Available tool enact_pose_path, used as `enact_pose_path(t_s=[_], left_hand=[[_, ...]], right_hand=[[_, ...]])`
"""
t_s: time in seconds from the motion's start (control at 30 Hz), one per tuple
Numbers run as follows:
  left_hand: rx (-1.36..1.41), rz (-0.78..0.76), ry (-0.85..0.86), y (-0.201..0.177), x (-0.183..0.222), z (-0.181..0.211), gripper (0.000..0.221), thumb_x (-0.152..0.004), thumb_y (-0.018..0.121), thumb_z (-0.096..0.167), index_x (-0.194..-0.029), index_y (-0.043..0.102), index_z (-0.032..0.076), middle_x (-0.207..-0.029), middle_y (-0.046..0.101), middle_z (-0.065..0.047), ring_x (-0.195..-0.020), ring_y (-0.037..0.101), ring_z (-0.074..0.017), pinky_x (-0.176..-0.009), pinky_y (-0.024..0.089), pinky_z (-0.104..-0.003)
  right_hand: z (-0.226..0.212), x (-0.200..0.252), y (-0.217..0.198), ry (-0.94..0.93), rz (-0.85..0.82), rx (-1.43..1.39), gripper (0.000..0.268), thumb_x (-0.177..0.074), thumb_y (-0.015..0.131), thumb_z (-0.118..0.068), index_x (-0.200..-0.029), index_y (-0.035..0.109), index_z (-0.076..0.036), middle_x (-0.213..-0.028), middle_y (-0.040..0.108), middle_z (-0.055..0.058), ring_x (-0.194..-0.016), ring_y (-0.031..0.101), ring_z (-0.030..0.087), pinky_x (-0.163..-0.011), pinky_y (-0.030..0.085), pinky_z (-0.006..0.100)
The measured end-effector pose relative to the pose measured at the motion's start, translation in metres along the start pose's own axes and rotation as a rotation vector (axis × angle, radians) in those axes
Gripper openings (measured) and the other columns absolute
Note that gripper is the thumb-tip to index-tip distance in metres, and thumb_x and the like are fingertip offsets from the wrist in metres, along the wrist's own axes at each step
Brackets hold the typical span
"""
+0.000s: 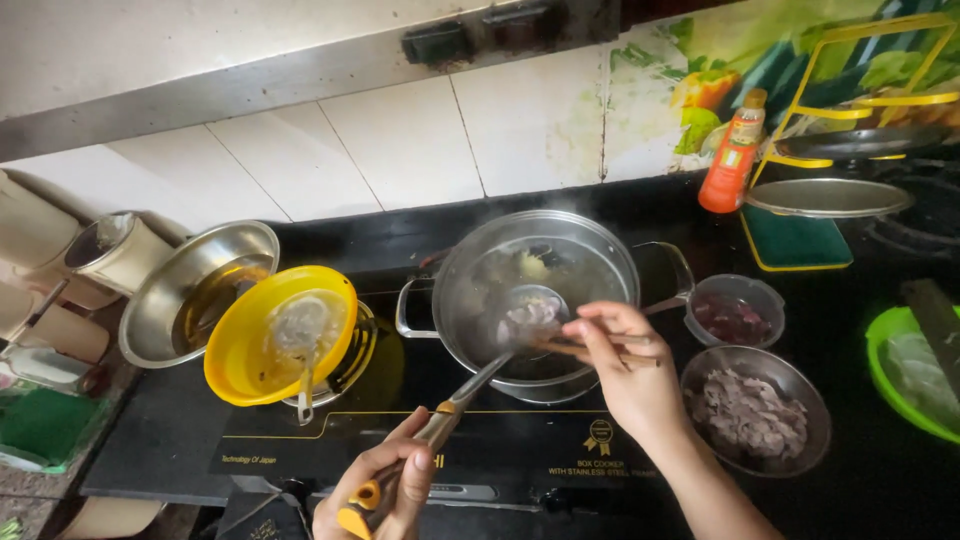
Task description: Using a skimmer and chopsticks to remove cooked meat pieces from a pot of boiling water.
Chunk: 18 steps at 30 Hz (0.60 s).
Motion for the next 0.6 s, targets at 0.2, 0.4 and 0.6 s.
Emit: enact_pose_path(t_s=[0.2, 0.4, 0.6], left_hand=[[-0.073, -0.063, -0.065, -0.002, -0.006, -0.011, 0.023, -0.082, 0.080, 0.033, -0.086, 0.086, 0.011, -0.113, 0.092, -0.008, -0.089, 0.090, -0.0117, -0.080, 0.066, -0.021], [-0.038, -0.040, -0.146, -0.004, -0.003, -0.016, 0.024, -0.082, 0.080, 0.031, -0.086, 0.086, 0.008, -0.113, 0.092, -0.009, -0.087, 0.091, -0.0136, -0.080, 0.066, -0.022], [0.047, -0.024, -0.035, -0.001, -0.001, -0.005, 0.020, -0.084, 0.080, 0.025, -0.085, 0.083, 0.005, -0.112, 0.090, -0.014, -0.086, 0.088, -0.0146, -0.079, 0.065, -0.021]], right_hand=[[-0.014, 0.008, -0.011, 0.009, 0.070, -0.035, 0.015, -0.100, 0.063, -0.010, -0.111, 0.071, -0.003, -0.105, 0.084, 0.015, -0.104, 0.082, 0.021, -0.085, 0.072, 0.035], [-0.001, 0.008, -0.011, 0.080, 0.063, 0.012, 0.017, -0.099, 0.065, -0.012, -0.111, 0.073, -0.005, -0.105, 0.085, 0.014, -0.104, 0.083, 0.019, -0.084, 0.072, 0.034], [-0.021, 0.017, -0.016, -0.056, 0.086, -0.066, 0.015, -0.100, 0.063, -0.008, -0.111, 0.070, 0.000, -0.107, 0.082, 0.020, -0.104, 0.083, 0.026, -0.088, 0.073, 0.040]])
Point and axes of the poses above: each hand's wrist, its own x-axis away from the middle knuckle, its own y-axis out of the palm, z = x × y, the point moved 10 cm from there along -x, towards the middle knuckle
